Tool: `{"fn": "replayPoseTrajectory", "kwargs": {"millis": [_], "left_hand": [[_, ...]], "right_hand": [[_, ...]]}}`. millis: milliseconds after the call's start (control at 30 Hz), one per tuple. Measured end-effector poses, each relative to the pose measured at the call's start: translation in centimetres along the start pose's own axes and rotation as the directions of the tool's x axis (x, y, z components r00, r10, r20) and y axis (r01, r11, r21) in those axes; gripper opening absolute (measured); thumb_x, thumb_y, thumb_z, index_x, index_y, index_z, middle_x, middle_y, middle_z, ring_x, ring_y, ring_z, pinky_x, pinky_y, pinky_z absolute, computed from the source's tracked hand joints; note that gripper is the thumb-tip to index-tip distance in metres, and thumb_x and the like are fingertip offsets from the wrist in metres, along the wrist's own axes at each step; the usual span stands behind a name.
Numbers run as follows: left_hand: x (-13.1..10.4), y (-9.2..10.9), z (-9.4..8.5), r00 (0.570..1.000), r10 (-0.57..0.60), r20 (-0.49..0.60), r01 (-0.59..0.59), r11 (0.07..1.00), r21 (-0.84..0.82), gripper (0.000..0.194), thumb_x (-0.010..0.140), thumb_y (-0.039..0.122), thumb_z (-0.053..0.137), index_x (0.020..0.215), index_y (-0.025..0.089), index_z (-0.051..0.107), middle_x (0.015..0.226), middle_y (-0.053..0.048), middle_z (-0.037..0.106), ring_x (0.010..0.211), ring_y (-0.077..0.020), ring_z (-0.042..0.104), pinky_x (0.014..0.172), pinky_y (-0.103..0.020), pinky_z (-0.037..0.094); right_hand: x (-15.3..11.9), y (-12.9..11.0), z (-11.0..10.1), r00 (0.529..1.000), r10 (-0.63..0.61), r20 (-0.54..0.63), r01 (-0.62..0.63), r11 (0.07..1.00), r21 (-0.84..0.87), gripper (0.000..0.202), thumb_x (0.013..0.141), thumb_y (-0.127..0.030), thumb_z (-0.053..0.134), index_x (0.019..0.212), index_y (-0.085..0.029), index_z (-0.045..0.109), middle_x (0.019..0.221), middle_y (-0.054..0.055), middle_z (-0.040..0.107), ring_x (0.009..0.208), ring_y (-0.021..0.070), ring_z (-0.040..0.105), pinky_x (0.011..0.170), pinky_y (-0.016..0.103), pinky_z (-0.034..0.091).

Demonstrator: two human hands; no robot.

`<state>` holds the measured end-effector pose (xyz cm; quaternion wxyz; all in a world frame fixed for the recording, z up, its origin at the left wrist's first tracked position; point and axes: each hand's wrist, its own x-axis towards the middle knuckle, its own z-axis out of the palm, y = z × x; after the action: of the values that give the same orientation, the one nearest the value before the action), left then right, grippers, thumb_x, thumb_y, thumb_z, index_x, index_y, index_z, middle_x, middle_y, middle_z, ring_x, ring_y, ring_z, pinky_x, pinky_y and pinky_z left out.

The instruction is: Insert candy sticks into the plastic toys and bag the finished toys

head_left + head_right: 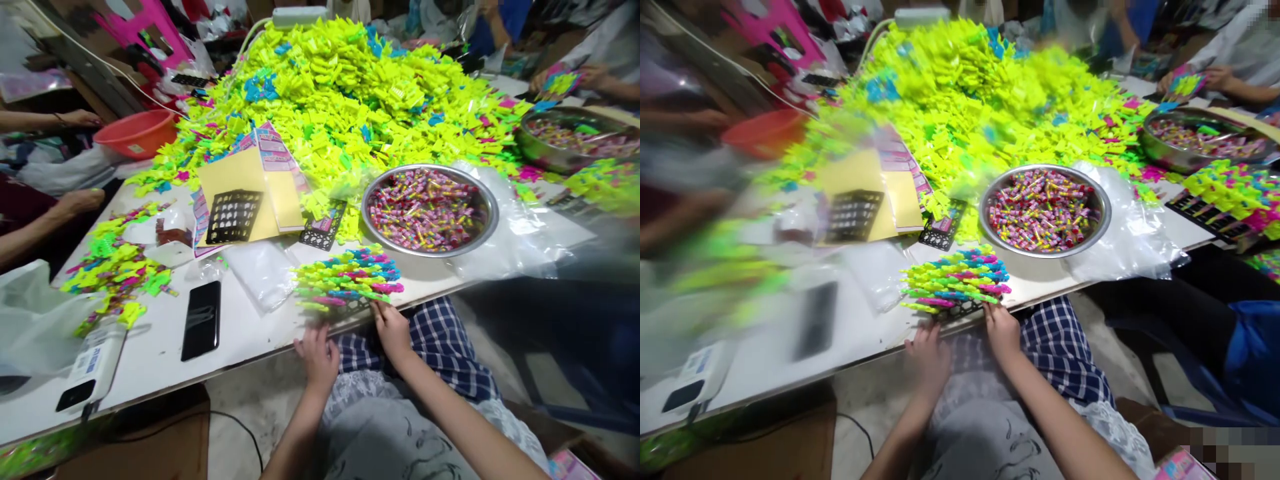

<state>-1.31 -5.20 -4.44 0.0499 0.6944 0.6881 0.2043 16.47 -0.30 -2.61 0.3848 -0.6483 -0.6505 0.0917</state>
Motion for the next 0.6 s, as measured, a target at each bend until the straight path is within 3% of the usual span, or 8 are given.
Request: {"fn": "replayPoseTrajectory", "kwargs": {"millis": [67, 133, 200, 267, 367, 433, 500, 600], "left_hand": [[-0.2, -0.7, -0.5, 0.996, 0.01, -0.084, -0.012, 1.0, -0.028, 0.036, 0.077, 0.019, 0.04, 0.111, 0.014, 0.051, 0.108, -0.016, 0.056, 0.11, -0.0285, 0.046, 0.098, -0.052, 0.024], [0.5, -2.3, -1.9, 0.962, -0.055, -0.266, 0.052, 0.998, -0.021, 0.038, 0.077, 0.02, 0.041, 0.113, 0.012, 0.048, 0.109, -0.017, 0.053, 0.11, -0.0266, 0.046, 0.097, -0.046, 0.029], [2.3, -4.7, -4.4, 0.865, -0.19, -0.464, 0.223, 0.975, 0.018, 0.044, 0.076, 0.025, 0.043, 0.117, 0.008, 0.043, 0.111, -0.02, 0.05, 0.112, -0.0277, 0.042, 0.097, -0.044, 0.03], [4.9, -7.6, -7.8, 0.776, -0.337, -0.532, 0.437, 0.897, 0.068, 0.061, 0.074, 0.035, 0.047, 0.126, 0.007, 0.033, 0.122, -0.022, 0.043, 0.12, -0.0322, 0.034, 0.098, -0.048, 0.026], [9.4, -11.8, -12.3, 0.721, -0.603, -0.341, 0.676, 0.72, 0.158, 0.086, 0.07, 0.049, 0.049, 0.136, 0.007, 0.014, 0.131, -0.025, 0.035, 0.123, -0.0407, 0.027, 0.095, -0.058, 0.022], [11.7, -13.7, -14.1, 0.683, -0.716, -0.14, 0.725, 0.644, 0.243, 0.097, 0.065, 0.055, 0.052, 0.137, 0.005, 0.008, 0.131, -0.026, 0.034, 0.12, -0.0417, 0.031, 0.093, -0.056, 0.025], [13.4, -14.5, -14.7, 0.676, -0.735, -0.057, 0.718, 0.639, 0.275, 0.1, 0.062, 0.056, 0.054, 0.137, 0.006, 0.008, 0.129, -0.026, 0.036, 0.117, -0.0402, 0.036, 0.092, -0.053, 0.028], [14.5, -14.5, -14.6, 0.678, -0.734, -0.042, 0.713, 0.642, 0.282, 0.102, 0.061, 0.055, 0.054, 0.136, 0.005, 0.006, 0.128, -0.027, 0.038, 0.115, -0.0406, 0.039, 0.091, -0.054, 0.029]], "right_hand": [[0.1, -0.1, -0.3, 1.0, 0.0, -0.008, 0.0, 1.0, 0.03, 0.029, 0.088, -0.03, 0.043, 0.09, -0.013, 0.067, 0.082, 0.01, 0.069, 0.072, 0.0193, 0.064, 0.067, 0.027, 0.048], [0.1, -0.1, -0.5, 1.0, 0.006, -0.012, -0.006, 0.998, 0.06, 0.027, 0.087, -0.031, 0.046, 0.086, -0.014, 0.067, 0.079, 0.009, 0.068, 0.07, 0.019, 0.064, 0.066, 0.027, 0.048], [0.1, 0.0, -0.5, 0.999, -0.014, -0.031, 0.017, 0.997, 0.081, 0.025, 0.086, -0.031, 0.048, 0.086, -0.014, 0.067, 0.077, 0.009, 0.068, 0.069, 0.0188, 0.063, 0.066, 0.028, 0.048], [0.1, 0.3, -0.4, 0.996, -0.066, -0.059, 0.072, 0.993, 0.094, 0.024, 0.086, -0.029, 0.048, 0.09, -0.014, 0.067, 0.081, 0.009, 0.068, 0.073, 0.0192, 0.064, 0.07, 0.029, 0.049], [0.0, 0.8, -0.1, 0.988, -0.131, -0.082, 0.138, 0.986, 0.095, 0.022, 0.086, -0.025, 0.05, 0.093, -0.013, 0.066, 0.085, 0.011, 0.069, 0.077, 0.0195, 0.064, 0.076, 0.03, 0.049], [0.2, 0.9, 0.1, 0.986, -0.14, -0.089, 0.148, 0.984, 0.095, 0.022, 0.086, -0.025, 0.05, 0.091, -0.012, 0.067, 0.083, 0.011, 0.069, 0.074, 0.0187, 0.065, 0.075, 0.029, 0.05], [0.4, 1.0, 0.3, 0.987, -0.127, -0.098, 0.136, 0.987, 0.086, 0.024, 0.087, -0.027, 0.048, 0.09, -0.013, 0.068, 0.084, 0.011, 0.069, 0.074, 0.0184, 0.065, 0.073, 0.028, 0.051], [0.5, 1.0, 0.4, 0.992, -0.104, -0.065, 0.108, 0.992, 0.059, 0.028, 0.088, -0.03, 0.045, 0.088, -0.014, 0.068, 0.085, 0.01, 0.069, 0.075, 0.0192, 0.066, 0.069, 0.027, 0.053]]}}
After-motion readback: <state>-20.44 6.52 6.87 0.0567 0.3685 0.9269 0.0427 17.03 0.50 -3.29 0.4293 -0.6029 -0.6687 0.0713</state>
